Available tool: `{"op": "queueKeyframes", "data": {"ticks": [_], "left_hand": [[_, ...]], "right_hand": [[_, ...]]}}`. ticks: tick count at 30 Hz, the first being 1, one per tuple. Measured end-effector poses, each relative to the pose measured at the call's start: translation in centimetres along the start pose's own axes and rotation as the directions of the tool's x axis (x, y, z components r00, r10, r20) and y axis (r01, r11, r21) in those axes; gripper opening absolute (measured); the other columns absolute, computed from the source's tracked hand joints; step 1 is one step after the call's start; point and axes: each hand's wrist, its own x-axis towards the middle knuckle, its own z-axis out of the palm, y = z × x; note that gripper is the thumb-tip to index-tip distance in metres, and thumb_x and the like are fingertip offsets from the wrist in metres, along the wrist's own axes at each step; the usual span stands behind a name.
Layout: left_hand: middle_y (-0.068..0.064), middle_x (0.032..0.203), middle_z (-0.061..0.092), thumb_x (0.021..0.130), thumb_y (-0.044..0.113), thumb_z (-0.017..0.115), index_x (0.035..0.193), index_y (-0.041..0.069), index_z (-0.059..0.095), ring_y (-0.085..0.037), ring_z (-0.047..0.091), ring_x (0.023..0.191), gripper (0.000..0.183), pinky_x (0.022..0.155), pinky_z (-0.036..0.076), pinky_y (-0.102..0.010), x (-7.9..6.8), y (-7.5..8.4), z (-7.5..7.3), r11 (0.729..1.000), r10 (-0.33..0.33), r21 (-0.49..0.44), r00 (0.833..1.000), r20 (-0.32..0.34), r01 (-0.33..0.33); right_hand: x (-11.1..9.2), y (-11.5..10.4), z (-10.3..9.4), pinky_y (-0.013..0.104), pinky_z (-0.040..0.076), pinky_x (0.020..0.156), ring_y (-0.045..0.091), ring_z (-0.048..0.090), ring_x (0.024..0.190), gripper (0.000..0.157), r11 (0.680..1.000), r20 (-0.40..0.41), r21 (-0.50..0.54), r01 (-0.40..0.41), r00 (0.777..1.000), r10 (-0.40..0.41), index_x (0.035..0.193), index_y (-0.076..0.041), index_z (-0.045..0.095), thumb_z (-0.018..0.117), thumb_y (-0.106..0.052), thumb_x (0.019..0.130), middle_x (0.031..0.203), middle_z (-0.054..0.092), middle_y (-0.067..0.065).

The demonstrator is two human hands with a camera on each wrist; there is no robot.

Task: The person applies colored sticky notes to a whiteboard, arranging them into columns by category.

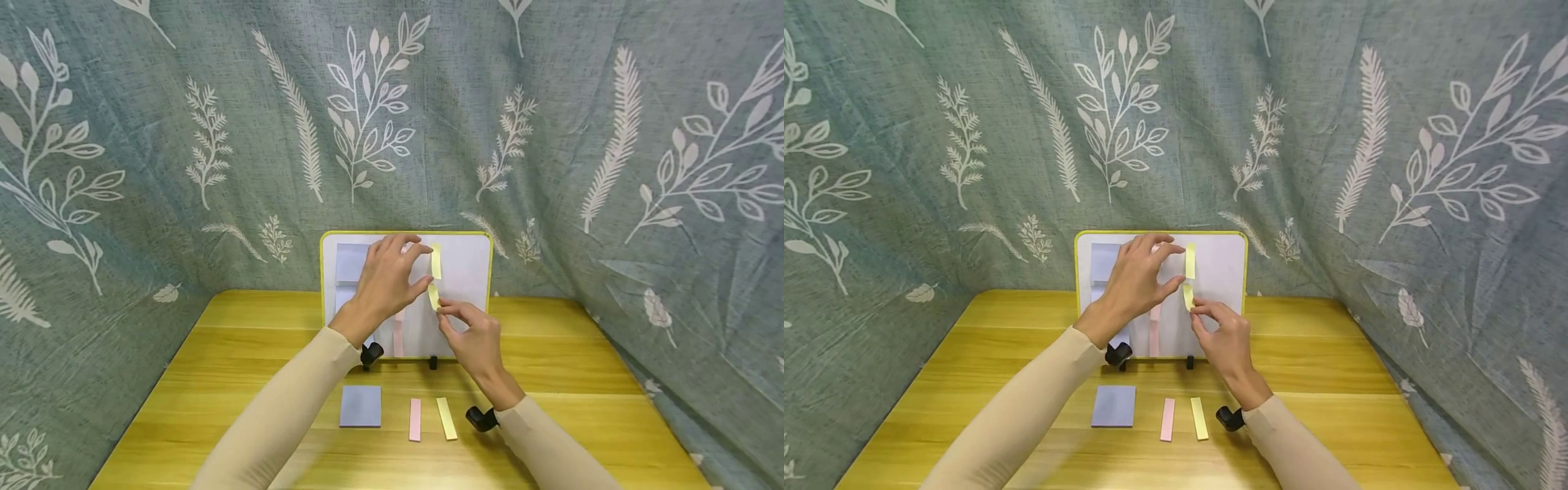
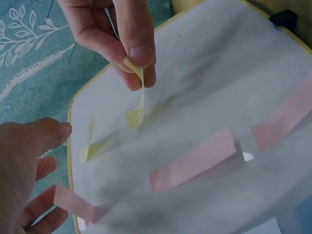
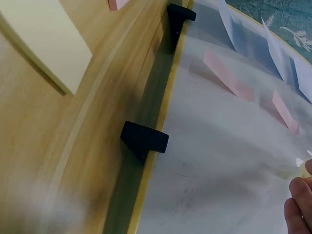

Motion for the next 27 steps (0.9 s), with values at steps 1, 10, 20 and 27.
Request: {"op": "queueKeyframes", "data": {"ticks": [1, 10, 20, 27], "left_hand": [[-0.009, 0.159, 0.068, 0.102, 0.037, 0.094, 0.144, 0.020, 0.078, -0.038, 0.065, 0.151, 0.048, 0.129, 0.051, -0.063, 0.1, -0.1, 0.1, 1.000, 0.000, 0.012, 1.000, 0.008, 0.000], [-0.012, 0.168, 0.060, 0.099, 0.045, 0.096, 0.150, 0.022, 0.073, -0.037, 0.062, 0.152, 0.061, 0.135, 0.045, -0.060, 0.3, -0.6, 1.5, 0.989, 0.023, 0.144, 0.999, 0.026, -0.026], [-0.012, 0.184, 0.043, 0.093, 0.054, 0.099, 0.167, 0.026, 0.059, -0.037, 0.044, 0.171, 0.089, 0.143, 0.033, -0.068, 0.1, -0.9, 3.1, 0.978, -0.011, 0.208, 0.999, 0.048, 0.001], [-0.011, 0.188, 0.037, 0.090, 0.062, 0.099, 0.175, 0.030, 0.050, -0.036, 0.035, 0.177, 0.103, 0.145, 0.023, -0.073, 0.0, -0.7, 3.8, 0.967, -0.048, 0.253, 0.997, 0.062, 0.031]], "right_hand": [[0.0, 0.0, 0.1, 0.004, 0.057, 0.101, 0.039, 0.090, 0.099, 0.016, 1.000, -0.001, 0.001, -0.003, 1.000, 0.003, 0.102, -0.002, 0.089, 0.089, 0.012, 0.093, 0.112, 0.090, 0.018], [-0.1, 0.2, 0.4, 0.012, 0.063, 0.099, 0.039, 0.090, 0.100, 0.015, 1.000, -0.007, -0.001, -0.009, 1.000, 0.009, 0.101, 0.000, 0.089, 0.089, 0.012, 0.093, 0.113, 0.090, 0.019], [-0.5, 0.5, 0.8, 0.016, 0.065, 0.097, 0.037, 0.090, 0.101, 0.016, 1.000, 0.002, -0.025, -0.013, 1.000, 0.013, 0.101, -0.001, 0.088, 0.090, 0.012, 0.092, 0.114, 0.090, 0.017], [-0.6, 0.7, 0.9, 0.013, 0.064, 0.098, 0.037, 0.090, 0.101, 0.014, 1.000, 0.011, -0.021, -0.018, 1.000, 0.018, 0.101, -0.001, 0.089, 0.090, 0.011, 0.093, 0.114, 0.090, 0.018]]}}
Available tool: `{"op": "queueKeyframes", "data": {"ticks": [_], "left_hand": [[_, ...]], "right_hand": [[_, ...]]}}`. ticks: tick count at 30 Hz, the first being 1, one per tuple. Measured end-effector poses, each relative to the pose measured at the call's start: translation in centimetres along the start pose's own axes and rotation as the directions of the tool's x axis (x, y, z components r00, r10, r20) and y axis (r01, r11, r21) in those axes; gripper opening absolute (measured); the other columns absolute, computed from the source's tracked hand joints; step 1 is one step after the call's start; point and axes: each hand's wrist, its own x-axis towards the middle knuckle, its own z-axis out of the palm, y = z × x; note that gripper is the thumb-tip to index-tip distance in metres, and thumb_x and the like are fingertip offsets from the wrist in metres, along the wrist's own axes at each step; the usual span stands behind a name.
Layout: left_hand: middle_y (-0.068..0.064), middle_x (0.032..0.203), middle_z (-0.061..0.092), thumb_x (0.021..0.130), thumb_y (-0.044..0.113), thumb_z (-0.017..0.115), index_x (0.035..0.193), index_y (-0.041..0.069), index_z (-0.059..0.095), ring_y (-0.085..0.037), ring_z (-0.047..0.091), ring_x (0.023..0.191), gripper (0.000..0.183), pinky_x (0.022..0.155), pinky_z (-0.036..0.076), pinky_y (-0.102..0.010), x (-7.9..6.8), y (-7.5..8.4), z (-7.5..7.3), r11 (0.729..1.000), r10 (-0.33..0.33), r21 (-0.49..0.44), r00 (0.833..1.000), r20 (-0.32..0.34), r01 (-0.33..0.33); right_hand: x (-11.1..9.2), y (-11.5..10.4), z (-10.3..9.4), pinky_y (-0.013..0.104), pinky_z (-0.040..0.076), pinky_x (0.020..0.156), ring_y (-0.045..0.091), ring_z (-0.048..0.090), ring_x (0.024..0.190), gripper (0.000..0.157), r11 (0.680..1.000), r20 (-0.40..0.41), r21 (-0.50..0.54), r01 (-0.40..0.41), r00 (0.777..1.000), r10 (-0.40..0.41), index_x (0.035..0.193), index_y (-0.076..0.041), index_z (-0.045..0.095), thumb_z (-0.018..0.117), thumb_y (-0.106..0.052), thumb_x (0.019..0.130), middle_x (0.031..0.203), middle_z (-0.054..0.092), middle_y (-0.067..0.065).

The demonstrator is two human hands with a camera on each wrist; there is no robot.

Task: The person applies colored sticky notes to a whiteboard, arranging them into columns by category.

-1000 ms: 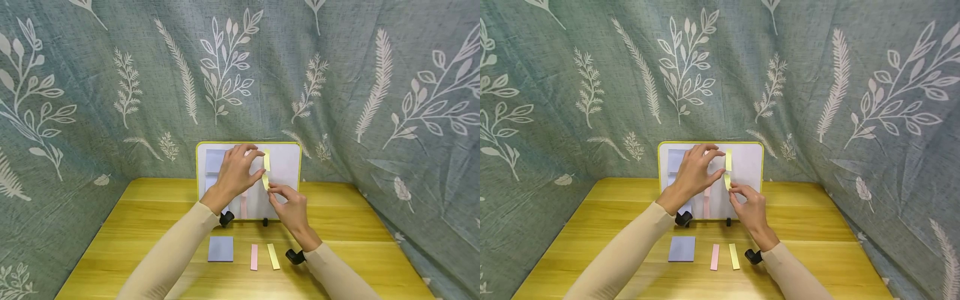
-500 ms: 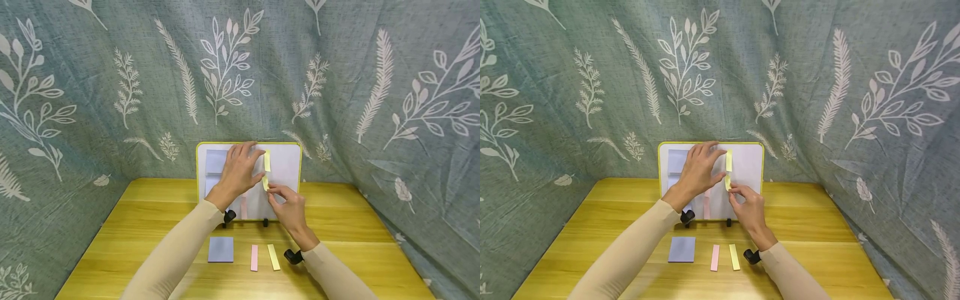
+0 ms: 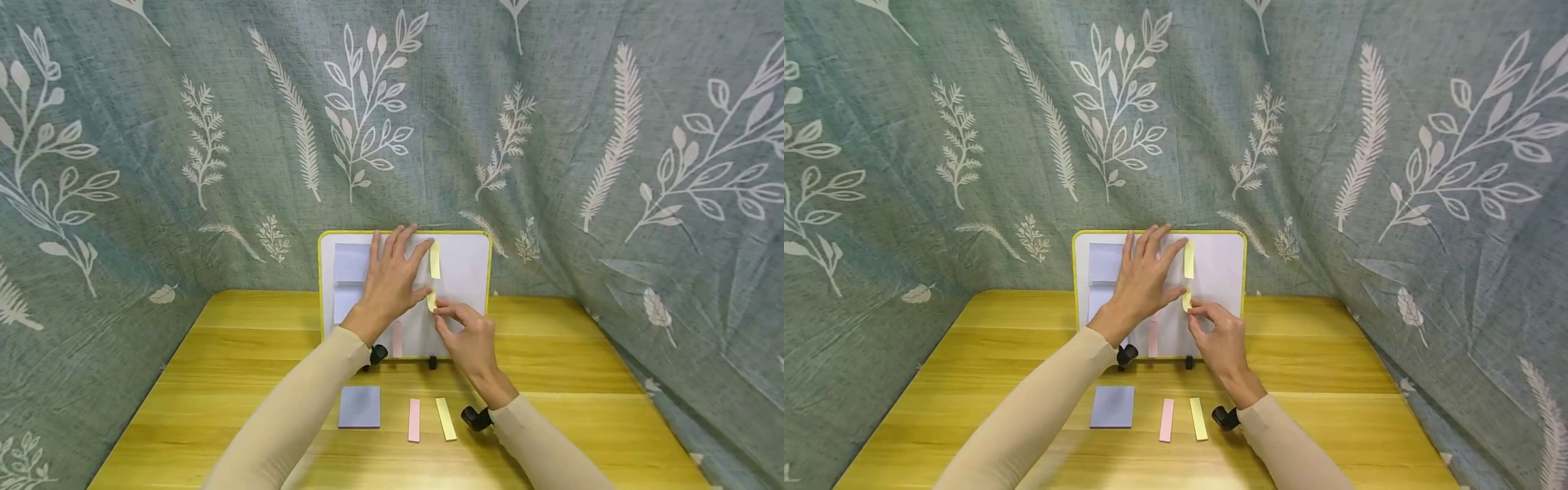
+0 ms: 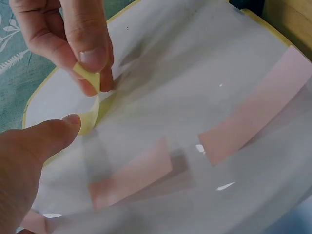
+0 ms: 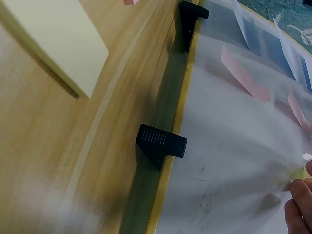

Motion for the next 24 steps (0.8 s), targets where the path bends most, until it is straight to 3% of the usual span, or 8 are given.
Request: {"op": "queueKeyframes", "data": {"ticks": [5, 13, 24], "left_hand": [[-0.010, 0.188, 0.037, 0.088, 0.064, 0.100, 0.175, 0.031, 0.049, -0.035, 0.035, 0.177, 0.106, 0.146, 0.023, -0.072, 0.0, 0.1, 0.4, 1.000, -0.011, 0.019, 1.000, -0.009, 0.011], [-0.009, 0.187, 0.038, 0.087, 0.068, 0.099, 0.177, 0.034, 0.045, -0.035, 0.036, 0.176, 0.111, 0.146, 0.023, -0.071, -0.1, 0.4, 1.2, 0.997, -0.031, 0.075, 0.999, -0.033, 0.033], [-0.009, 0.182, 0.042, 0.080, 0.073, 0.100, 0.177, 0.035, 0.045, -0.033, 0.038, 0.174, 0.117, 0.146, 0.025, -0.069, 0.2, 0.6, 2.2, 0.995, -0.045, 0.088, 0.995, -0.094, 0.053]], "right_hand": [[0.1, -0.2, 0.0, 0.021, 0.067, 0.096, 0.036, 0.090, 0.102, 0.014, 1.000, 0.008, -0.001, -0.012, 1.000, 0.012, 0.101, -0.001, 0.089, 0.090, 0.010, 0.093, 0.115, 0.090, 0.017], [0.2, -0.1, 0.2, 0.046, 0.073, 0.086, 0.036, 0.090, 0.100, 0.015, 0.999, 0.015, -0.047, 0.013, 1.000, -0.012, 0.101, -0.002, 0.089, 0.091, 0.010, 0.092, 0.115, 0.090, 0.018], [0.4, -0.4, 0.0, 0.051, 0.073, 0.088, 0.034, 0.089, 0.101, 0.015, 0.993, 0.047, -0.113, 0.027, 0.999, -0.022, 0.103, -0.002, 0.089, 0.095, 0.005, 0.091, 0.113, 0.090, 0.016]]}}
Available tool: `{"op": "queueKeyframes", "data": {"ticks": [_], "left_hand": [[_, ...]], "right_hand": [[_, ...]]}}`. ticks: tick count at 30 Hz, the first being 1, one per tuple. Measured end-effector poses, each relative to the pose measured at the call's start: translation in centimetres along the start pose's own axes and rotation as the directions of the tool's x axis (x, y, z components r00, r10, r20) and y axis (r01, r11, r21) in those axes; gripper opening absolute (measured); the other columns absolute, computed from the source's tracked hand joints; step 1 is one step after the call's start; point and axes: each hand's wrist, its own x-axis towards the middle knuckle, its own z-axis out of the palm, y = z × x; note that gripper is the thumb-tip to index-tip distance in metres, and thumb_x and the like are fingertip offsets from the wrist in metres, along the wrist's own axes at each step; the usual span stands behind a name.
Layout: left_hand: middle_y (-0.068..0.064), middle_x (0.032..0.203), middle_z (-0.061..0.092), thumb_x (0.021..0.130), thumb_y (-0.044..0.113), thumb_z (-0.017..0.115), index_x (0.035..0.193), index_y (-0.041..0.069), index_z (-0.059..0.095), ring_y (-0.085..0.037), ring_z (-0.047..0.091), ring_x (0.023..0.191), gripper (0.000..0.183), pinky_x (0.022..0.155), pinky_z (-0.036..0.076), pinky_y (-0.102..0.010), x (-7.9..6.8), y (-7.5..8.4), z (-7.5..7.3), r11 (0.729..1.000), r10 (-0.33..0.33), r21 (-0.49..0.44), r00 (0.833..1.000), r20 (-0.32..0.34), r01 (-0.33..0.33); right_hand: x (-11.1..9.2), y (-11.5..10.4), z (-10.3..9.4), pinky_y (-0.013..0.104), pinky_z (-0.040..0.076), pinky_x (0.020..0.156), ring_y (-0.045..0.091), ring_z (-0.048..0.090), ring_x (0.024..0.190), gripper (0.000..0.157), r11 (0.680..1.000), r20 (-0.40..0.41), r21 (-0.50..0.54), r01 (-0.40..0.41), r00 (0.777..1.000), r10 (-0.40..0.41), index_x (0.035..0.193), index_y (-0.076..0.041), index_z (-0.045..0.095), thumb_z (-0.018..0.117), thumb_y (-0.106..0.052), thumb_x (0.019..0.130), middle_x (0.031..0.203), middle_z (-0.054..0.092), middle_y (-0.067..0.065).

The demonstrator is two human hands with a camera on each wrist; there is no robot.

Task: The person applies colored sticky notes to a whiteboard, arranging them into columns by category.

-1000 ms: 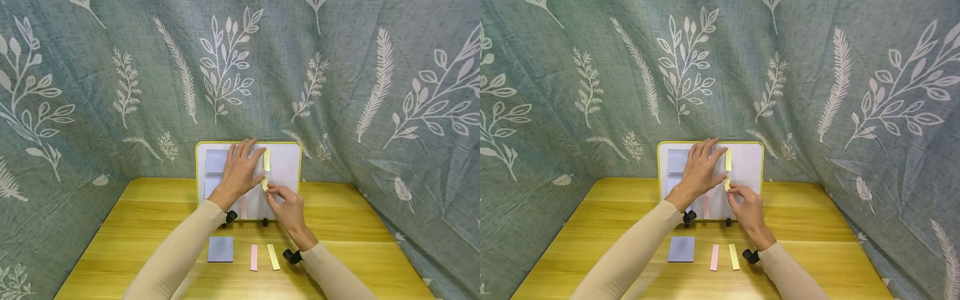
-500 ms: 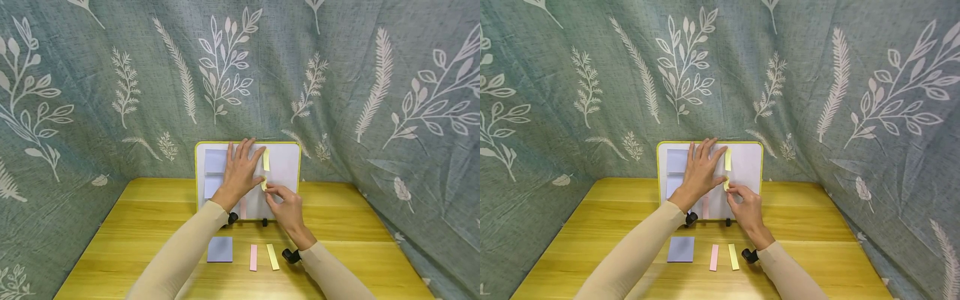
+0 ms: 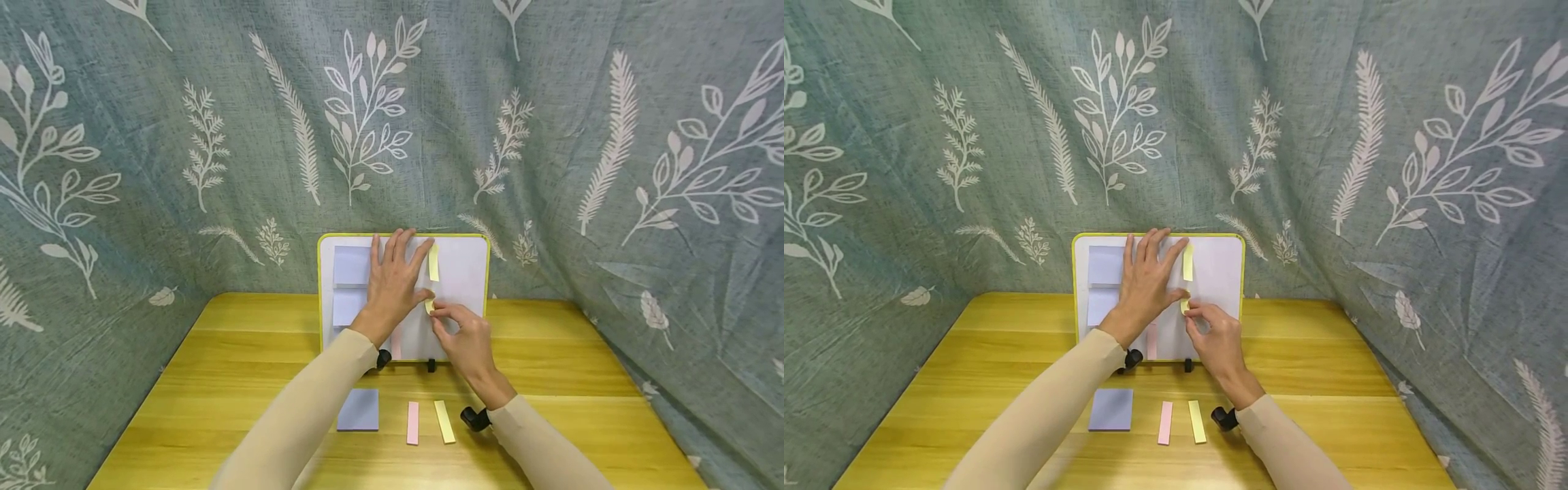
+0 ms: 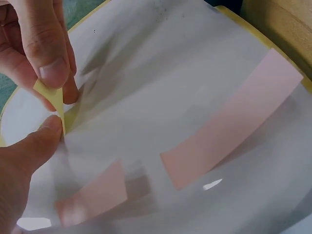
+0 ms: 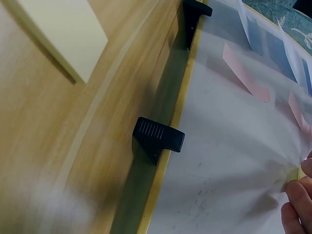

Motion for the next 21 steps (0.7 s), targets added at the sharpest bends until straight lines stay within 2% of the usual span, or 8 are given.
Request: {"op": "queueKeyframes", "data": {"ticks": [10, 21], "left_hand": [[-0.006, 0.176, 0.050, 0.076, 0.072, 0.102, 0.171, 0.036, 0.053, -0.032, 0.043, 0.169, 0.113, 0.145, 0.028, -0.068, 0.17, 0.21, 0.55, 0.999, -0.037, -0.022, 0.997, -0.063, 0.036], [-0.006, 0.175, 0.052, 0.082, 0.066, 0.099, 0.169, 0.040, 0.057, -0.032, 0.044, 0.170, 0.099, 0.146, 0.025, -0.070, 0.41, 0.55, 0.68, 0.995, -0.063, -0.087, 0.996, -0.063, 0.057]], "right_hand": [[0.01, 0.20, 0.11, 0.053, 0.072, 0.089, 0.036, 0.088, 0.104, 0.016, 0.999, 0.019, -0.018, 0.036, 0.999, -0.035, 0.103, -0.002, 0.088, 0.095, 0.006, 0.090, 0.112, 0.089, 0.017], [-0.07, 0.40, -0.06, 0.054, 0.072, 0.088, 0.037, 0.087, 0.104, 0.015, 0.999, 0.047, -0.018, 0.051, 0.998, -0.050, 0.100, -0.001, 0.089, 0.094, 0.008, 0.090, 0.113, 0.088, 0.018]]}}
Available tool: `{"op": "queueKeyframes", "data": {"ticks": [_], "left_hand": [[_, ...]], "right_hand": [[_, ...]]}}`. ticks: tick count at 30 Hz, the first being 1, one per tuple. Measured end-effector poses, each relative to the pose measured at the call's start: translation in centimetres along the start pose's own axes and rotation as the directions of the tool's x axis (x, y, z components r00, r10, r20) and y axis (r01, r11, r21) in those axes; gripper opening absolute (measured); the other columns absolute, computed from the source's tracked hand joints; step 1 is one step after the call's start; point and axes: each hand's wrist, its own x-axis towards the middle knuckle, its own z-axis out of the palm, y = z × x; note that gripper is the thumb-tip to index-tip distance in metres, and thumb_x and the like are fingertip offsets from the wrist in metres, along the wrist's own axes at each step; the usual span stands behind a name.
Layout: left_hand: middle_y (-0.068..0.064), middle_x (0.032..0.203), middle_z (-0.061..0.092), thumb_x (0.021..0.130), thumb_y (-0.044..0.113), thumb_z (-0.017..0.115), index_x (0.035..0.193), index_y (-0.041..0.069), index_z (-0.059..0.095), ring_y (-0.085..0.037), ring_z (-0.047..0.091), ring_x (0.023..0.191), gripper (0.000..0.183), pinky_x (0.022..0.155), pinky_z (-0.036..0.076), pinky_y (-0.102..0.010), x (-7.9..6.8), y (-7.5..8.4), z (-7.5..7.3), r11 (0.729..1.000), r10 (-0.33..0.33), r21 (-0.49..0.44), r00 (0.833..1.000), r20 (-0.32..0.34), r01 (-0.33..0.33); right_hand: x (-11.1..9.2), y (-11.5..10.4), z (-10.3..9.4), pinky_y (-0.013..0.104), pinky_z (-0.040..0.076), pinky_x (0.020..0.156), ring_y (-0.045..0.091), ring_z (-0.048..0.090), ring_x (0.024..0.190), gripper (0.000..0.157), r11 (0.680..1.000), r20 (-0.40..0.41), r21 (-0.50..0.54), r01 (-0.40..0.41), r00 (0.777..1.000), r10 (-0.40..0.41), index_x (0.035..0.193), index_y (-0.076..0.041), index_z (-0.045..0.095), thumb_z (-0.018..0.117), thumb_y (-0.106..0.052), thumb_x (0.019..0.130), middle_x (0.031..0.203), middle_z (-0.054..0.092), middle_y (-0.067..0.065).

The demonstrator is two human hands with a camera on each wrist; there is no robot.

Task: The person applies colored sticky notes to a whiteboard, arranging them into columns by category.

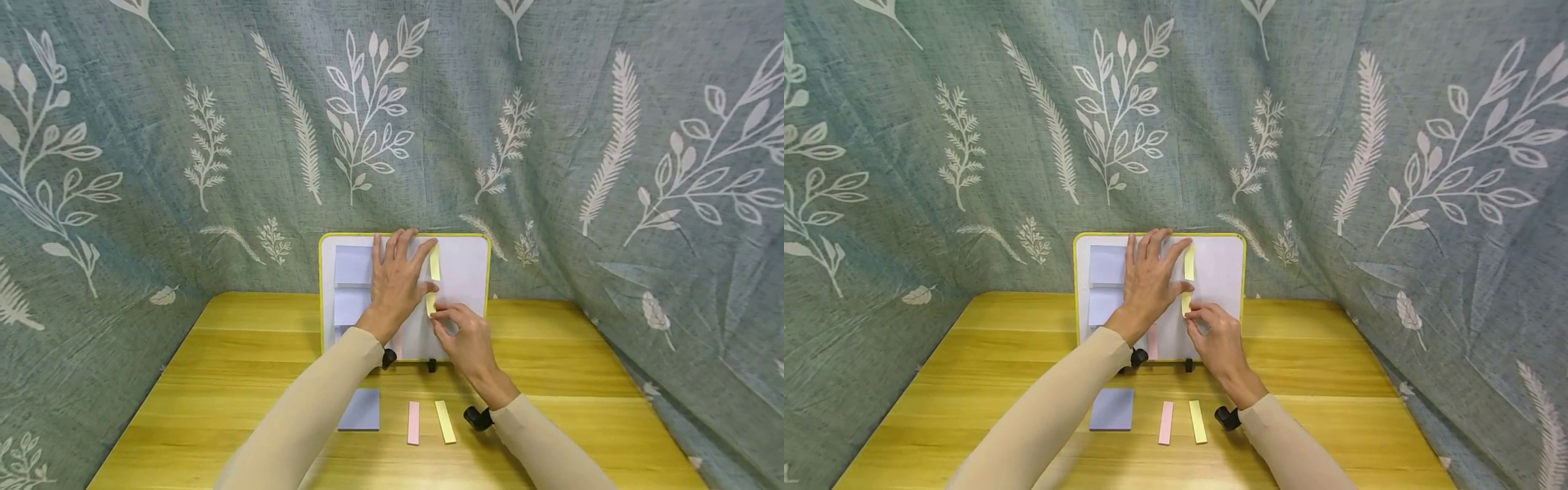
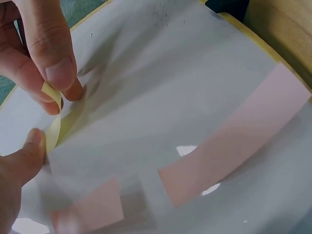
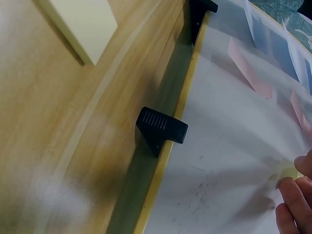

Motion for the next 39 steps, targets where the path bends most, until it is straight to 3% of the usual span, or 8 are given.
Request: {"op": "queueKeyframes", "data": {"ticks": [10, 25, 32, 39], "left_hand": [[-0.005, 0.174, 0.052, 0.083, 0.063, 0.100, 0.167, 0.041, 0.059, -0.032, 0.044, 0.169, 0.096, 0.146, 0.024, -0.070, -0.1, 0.0, -0.1, 1.000, -0.006, -0.002, 1.000, 0.004, 0.006], [-0.009, 0.182, 0.041, 0.070, 0.073, 0.105, 0.177, 0.042, 0.045, -0.034, 0.036, 0.174, 0.127, 0.146, 0.023, -0.070, -0.7, -0.4, -0.5, 0.996, 0.045, 0.076, 0.997, 0.068, -0.050], [-0.010, 0.188, 0.034, 0.073, 0.077, 0.101, 0.179, 0.040, 0.042, -0.034, 0.031, 0.178, 0.127, 0.147, 0.021, -0.071, -0.9, -0.7, -0.9, 0.992, 0.061, 0.106, 0.993, 0.103, -0.072], [-0.010, 0.191, 0.032, 0.078, 0.075, 0.100, 0.179, 0.038, 0.043, -0.035, 0.030, 0.180, 0.122, 0.146, 0.020, -0.073, -1.0, -0.8, -1.7, 0.994, 0.079, 0.063, 0.990, 0.120, -0.087]], "right_hand": [[-0.1, 0.0, -0.1, 0.054, 0.072, 0.086, 0.039, 0.086, 0.102, 0.014, 1.000, 0.029, -0.015, -0.002, 1.000, 0.003, 0.100, 0.001, 0.089, 0.094, 0.009, 0.090, 0.113, 0.087, 0.019], [-0.3, -0.1, -0.4, 0.053, 0.073, 0.084, 0.038, 0.087, 0.101, 0.016, 1.000, 0.057, -0.031, 0.005, 0.998, -0.003, 0.099, 0.000, 0.090, 0.096, 0.009, 0.088, 0.112, 0.086, 0.019], [-0.3, -0.3, -0.9, 0.053, 0.073, 0.088, 0.039, 0.086, 0.104, 0.012, 1.000, 0.098, -0.023, -0.002, 0.995, 0.005, 0.100, -0.001, 0.090, 0.096, 0.004, 0.091, 0.114, 0.086, 0.019], [-0.2, -0.4, -1.5, 0.054, 0.073, 0.086, 0.037, 0.087, 0.102, 0.014, 0.999, 0.102, -0.023, 0.024, 0.995, -0.022, 0.100, -0.002, 0.090, 0.098, 0.003, 0.089, 0.112, 0.087, 0.018]]}}
